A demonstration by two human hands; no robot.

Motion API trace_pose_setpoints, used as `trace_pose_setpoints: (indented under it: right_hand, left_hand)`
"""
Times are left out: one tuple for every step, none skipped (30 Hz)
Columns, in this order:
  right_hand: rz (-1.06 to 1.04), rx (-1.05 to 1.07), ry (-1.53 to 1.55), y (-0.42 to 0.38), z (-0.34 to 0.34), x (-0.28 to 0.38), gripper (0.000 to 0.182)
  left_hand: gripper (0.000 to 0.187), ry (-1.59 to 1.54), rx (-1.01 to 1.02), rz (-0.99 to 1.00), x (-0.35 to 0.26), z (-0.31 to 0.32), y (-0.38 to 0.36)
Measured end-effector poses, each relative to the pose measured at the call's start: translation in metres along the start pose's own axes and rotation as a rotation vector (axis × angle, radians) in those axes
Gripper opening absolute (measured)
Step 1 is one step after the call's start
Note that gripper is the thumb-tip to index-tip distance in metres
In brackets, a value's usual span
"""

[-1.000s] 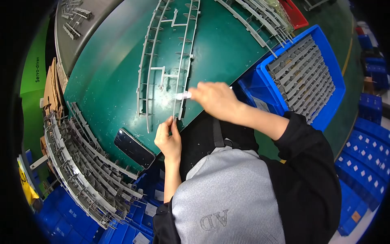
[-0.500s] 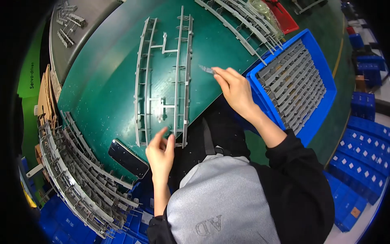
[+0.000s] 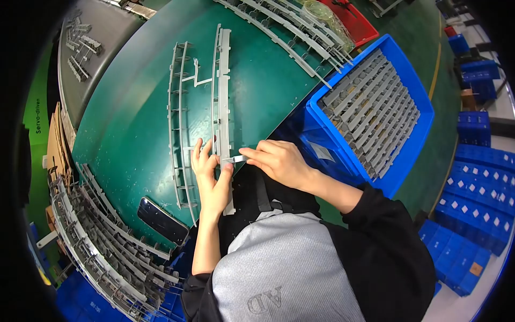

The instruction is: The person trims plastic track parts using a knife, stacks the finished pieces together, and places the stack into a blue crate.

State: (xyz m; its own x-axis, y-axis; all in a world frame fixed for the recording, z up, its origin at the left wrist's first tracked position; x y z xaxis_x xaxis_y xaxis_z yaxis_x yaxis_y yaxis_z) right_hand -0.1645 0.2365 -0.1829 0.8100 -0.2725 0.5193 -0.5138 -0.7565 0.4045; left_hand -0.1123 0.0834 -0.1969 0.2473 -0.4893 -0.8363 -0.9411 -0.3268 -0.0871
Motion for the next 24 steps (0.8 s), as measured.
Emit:
trace_pose_setpoints:
  right_hand:
    - [-0.003, 0.020, -0.003, 0.002, -0.001, 0.001, 0.026]
    - [-0.006, 0.042, -0.007, 0.004, -0.002, 0.001, 0.025]
    - [-0.007, 0.065, -0.013, 0.006, -0.003, 0.001, 0.025]
    - [-0.009, 0.067, -0.012, 0.008, -0.005, 0.001, 0.025]
    - [-0.024, 0.074, -0.035, 0.009, -0.008, 0.002, 0.024]
    - [-0.037, 0.082, -0.058, 0.011, -0.010, 0.002, 0.024]
    - [-0.050, 0.089, -0.081, 0.012, -0.011, 0.002, 0.024]
    - [-0.062, 0.097, -0.104, 0.012, -0.011, 0.002, 0.023]
    - [-0.061, 0.098, -0.103, 0.012, -0.011, 0.002, 0.023]
    - [-0.078, 0.060, -0.133, 0.012, -0.011, 0.002, 0.023]
    - [-0.098, 0.025, -0.165, 0.013, -0.012, 0.002, 0.022]
    - [-0.118, -0.013, -0.194, 0.013, -0.012, 0.002, 0.021]
    - [-0.137, -0.050, -0.221, 0.013, -0.012, 0.004, 0.021]
    - [-0.139, -0.049, -0.216, 0.012, -0.012, 0.004, 0.021]
    - [0.019, -0.088, 0.152, 0.008, -0.014, -0.004, 0.019]
    - [0.179, -0.126, 0.519, 0.002, -0.013, -0.012, 0.017]
    - [0.342, -0.163, 0.885, -0.003, -0.011, -0.016, 0.015]
    - [0.504, -0.197, 1.248, -0.006, -0.005, -0.016, 0.014]
    - [0.504, -0.198, 1.248, -0.004, -0.008, -0.015, 0.014]
    - [0.569, -0.245, 1.198, -0.003, -0.012, -0.017, 0.015]
    - [0.631, -0.293, 1.143, -0.001, -0.018, -0.019, 0.017]
    - [0.692, -0.341, 1.085, 0.000, -0.024, -0.021, 0.019]
    - [0.749, -0.388, 1.026, 0.000, -0.028, -0.025, 0.021]
    - [0.745, -0.391, 1.021, 0.001, -0.028, -0.025, 0.021]
  left_hand:
    - [0.013, -0.050, -0.004, -0.005, 0.001, -0.001, -0.002]
    - [0.014, -0.101, -0.007, -0.009, 0.001, -0.002, -0.003]
    - [0.014, -0.155, -0.010, -0.013, 0.002, -0.002, -0.004]
    - [0.014, -0.155, -0.012, -0.015, 0.002, -0.002, -0.005]
    - [0.014, -0.163, -0.019, -0.010, 0.001, -0.002, -0.006]
    - [0.014, -0.170, -0.025, -0.005, 0.001, -0.002, -0.006]
    - [0.014, -0.177, -0.030, -0.001, 0.001, -0.002, -0.007]
    - [0.014, -0.185, -0.034, 0.004, 0.001, -0.002, -0.008]
    - [0.014, -0.185, -0.033, 0.002, 0.001, -0.002, -0.010]
    - [0.014, -0.179, -0.033, -0.003, 0.001, -0.002, -0.011]
    - [0.014, -0.176, -0.035, -0.009, 0.001, -0.002, -0.011]
    - [0.014, -0.170, -0.038, -0.015, 0.002, -0.003, -0.012]
    - [0.015, -0.162, -0.040, -0.023, 0.003, -0.004, -0.013]
    - [0.015, -0.160, -0.042, -0.027, 0.004, -0.005, -0.014]
    - [0.015, -0.094, -0.071, -0.044, 0.006, -0.005, -0.015]
    - [0.016, -0.027, -0.098, -0.061, 0.007, -0.005, -0.015]
    - [0.016, 0.040, -0.123, -0.074, 0.008, -0.006, -0.014]
    - [0.017, 0.105, -0.149, -0.086, 0.009, -0.006, -0.013]
    - [0.017, 0.105, -0.148, -0.086, 0.009, -0.006, -0.011]
    - [0.017, 0.175, -0.186, -0.067, 0.007, -0.006, -0.007]
    - [0.016, 0.242, -0.226, -0.045, 0.005, -0.007, -0.002]
    - [0.016, 0.308, -0.266, -0.021, 0.003, -0.007, 0.004]
    - [0.016, 0.374, -0.309, 0.002, 0.000, -0.006, 0.011]
    - [0.016, 0.370, -0.310, 0.008, 0.000, -0.005, 0.018]
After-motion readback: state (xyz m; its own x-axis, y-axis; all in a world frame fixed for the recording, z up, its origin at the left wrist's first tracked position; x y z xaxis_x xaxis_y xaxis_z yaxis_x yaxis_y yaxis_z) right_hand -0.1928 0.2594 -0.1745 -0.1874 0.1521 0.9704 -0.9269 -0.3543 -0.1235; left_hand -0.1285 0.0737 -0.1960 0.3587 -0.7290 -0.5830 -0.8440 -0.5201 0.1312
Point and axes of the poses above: each hand's wrist, its own y-axis towards the middle knuckle, its own z-axis out of the palm, x = y × z, the point moved 5 cm from there along y, towards the middle knuckle, and after that the axes turned 14 degrees about -z, right-handed, at the moved point
